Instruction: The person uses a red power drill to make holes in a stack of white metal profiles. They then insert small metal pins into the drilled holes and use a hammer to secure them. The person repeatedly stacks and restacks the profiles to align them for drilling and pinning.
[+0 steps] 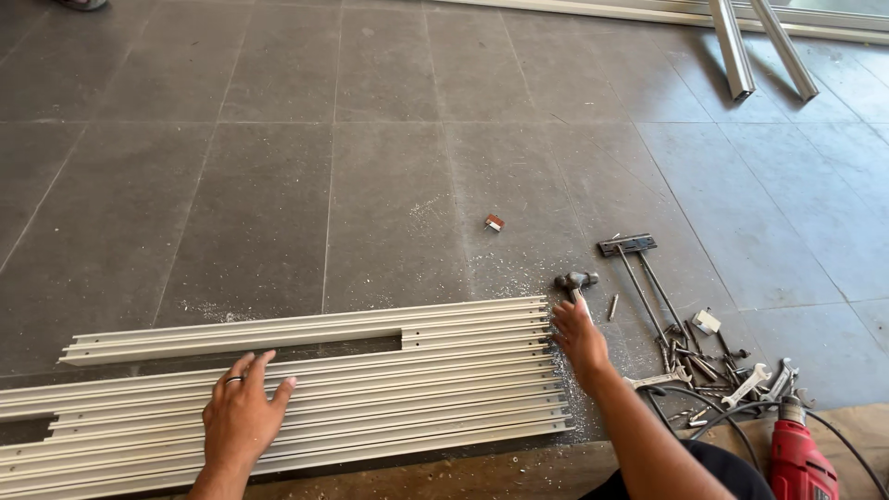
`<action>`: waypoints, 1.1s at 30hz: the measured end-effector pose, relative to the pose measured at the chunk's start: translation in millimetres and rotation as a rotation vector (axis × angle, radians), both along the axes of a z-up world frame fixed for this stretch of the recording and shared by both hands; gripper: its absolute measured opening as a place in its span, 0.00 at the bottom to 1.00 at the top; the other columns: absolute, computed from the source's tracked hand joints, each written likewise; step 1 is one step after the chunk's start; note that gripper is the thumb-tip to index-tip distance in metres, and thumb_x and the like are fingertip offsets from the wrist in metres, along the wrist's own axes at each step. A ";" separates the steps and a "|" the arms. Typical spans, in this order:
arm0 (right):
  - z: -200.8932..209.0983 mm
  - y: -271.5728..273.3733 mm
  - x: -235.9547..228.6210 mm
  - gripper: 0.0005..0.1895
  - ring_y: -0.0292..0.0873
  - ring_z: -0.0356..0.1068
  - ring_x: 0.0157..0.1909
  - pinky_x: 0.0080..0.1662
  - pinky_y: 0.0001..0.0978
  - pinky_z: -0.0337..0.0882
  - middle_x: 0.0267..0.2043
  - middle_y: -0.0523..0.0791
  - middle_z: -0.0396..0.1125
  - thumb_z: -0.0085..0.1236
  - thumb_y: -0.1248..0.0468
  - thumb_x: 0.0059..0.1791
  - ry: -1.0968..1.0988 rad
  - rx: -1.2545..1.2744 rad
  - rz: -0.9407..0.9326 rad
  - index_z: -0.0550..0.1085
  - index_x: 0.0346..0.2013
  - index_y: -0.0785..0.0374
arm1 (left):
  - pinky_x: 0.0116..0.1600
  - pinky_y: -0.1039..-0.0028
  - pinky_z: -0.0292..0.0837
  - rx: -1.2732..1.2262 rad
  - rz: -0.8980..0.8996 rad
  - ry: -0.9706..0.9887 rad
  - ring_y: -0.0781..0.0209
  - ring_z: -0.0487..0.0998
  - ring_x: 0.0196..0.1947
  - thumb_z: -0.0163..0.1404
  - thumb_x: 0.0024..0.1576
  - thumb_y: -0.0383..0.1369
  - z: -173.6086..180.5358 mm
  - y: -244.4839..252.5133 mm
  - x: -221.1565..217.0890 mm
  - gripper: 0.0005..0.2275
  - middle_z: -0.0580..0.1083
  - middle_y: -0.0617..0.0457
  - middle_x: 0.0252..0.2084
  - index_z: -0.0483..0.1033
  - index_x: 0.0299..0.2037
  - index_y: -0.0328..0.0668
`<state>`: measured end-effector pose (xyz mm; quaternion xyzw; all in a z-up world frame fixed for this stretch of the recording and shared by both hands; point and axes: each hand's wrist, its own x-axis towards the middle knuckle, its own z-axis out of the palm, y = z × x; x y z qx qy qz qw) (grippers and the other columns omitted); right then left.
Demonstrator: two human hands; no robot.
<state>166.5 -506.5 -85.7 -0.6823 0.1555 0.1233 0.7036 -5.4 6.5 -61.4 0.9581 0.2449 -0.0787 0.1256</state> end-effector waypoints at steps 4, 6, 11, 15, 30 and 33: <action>-19.7 9.5 4.2 0.37 0.48 0.45 0.80 0.75 0.41 0.43 0.79 0.50 0.47 0.26 0.43 0.57 -0.012 0.076 0.022 0.51 0.74 0.64 | 0.71 0.37 0.43 0.063 -0.056 0.067 0.41 0.44 0.77 0.35 0.59 0.62 -15.1 -5.6 2.1 0.34 0.46 0.47 0.78 0.47 0.75 0.65; -23.4 12.3 5.4 0.37 0.47 0.45 0.80 0.75 0.41 0.42 0.79 0.49 0.47 0.26 0.44 0.56 0.007 0.044 0.034 0.52 0.75 0.62 | 0.72 0.36 0.39 0.056 -0.072 0.122 0.43 0.41 0.77 0.31 0.59 0.64 -18.0 -7.0 -2.9 0.35 0.41 0.49 0.79 0.43 0.76 0.67; -29.5 10.0 6.7 0.36 0.48 0.46 0.79 0.75 0.41 0.43 0.79 0.49 0.48 0.28 0.45 0.56 0.008 0.050 0.044 0.54 0.75 0.61 | 0.72 0.36 0.36 0.063 -0.091 0.233 0.45 0.37 0.78 0.27 0.58 0.65 -20.8 -6.2 -4.6 0.35 0.36 0.51 0.80 0.39 0.76 0.71; -27.0 14.7 5.0 0.37 0.49 0.48 0.78 0.75 0.42 0.44 0.77 0.50 0.51 0.30 0.44 0.55 0.007 0.004 0.056 0.55 0.74 0.60 | 0.73 0.37 0.37 0.069 -0.066 0.257 0.47 0.35 0.79 0.30 0.57 0.66 -26.4 -4.7 -1.2 0.36 0.35 0.53 0.80 0.38 0.76 0.73; -13.2 20.9 0.7 0.40 0.51 0.45 0.79 0.75 0.43 0.42 0.78 0.49 0.50 0.38 0.40 0.51 0.088 -0.023 0.082 0.55 0.76 0.50 | 0.69 0.37 0.55 0.308 -0.234 -0.231 0.21 0.55 0.71 0.45 0.47 0.68 -99.0 16.3 17.0 0.38 0.62 0.31 0.67 0.69 0.66 0.61; -7.5 24.5 -3.8 0.40 0.53 0.43 0.80 0.74 0.47 0.44 0.80 0.49 0.46 0.38 0.39 0.51 0.082 -0.150 0.099 0.53 0.76 0.49 | 0.70 0.38 0.56 0.324 -0.187 -0.171 0.23 0.56 0.71 0.44 0.47 0.68 -98.9 15.7 18.0 0.38 0.63 0.34 0.68 0.69 0.67 0.63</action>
